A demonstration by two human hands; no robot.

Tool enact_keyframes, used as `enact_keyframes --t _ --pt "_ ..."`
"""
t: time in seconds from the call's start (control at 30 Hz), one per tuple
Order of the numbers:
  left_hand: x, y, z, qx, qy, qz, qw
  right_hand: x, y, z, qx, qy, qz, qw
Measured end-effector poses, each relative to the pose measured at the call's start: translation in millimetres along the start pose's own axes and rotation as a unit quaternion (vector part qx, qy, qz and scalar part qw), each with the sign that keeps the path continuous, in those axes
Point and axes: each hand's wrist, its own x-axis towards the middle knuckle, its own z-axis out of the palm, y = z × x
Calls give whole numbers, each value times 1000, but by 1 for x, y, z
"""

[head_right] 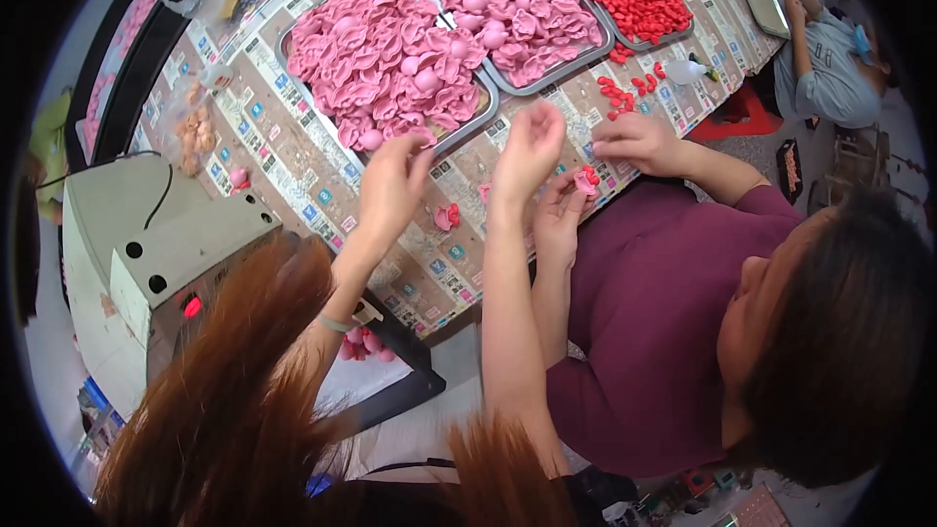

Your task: Assembling small pink toy parts at a factory workbench.

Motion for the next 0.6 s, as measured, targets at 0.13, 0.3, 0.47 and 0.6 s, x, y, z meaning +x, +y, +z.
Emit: enact_keyframes --t 0.13,0.3,0.47,0.6 --pt "12 -6 -11 -37 15 -20 999 86 17 43 -152 97 -118 976" --pt "12 0 -10 -85 -4 -57 995 199 16 27 -428 142 -191 872" --pt "16 -21 -35 -76 44 -92 992 248 49 42 -525 -122 -342 770" --pt "23 -24 -28 -66 54 -72 994 279 49 32 -569 -172 -324 736"
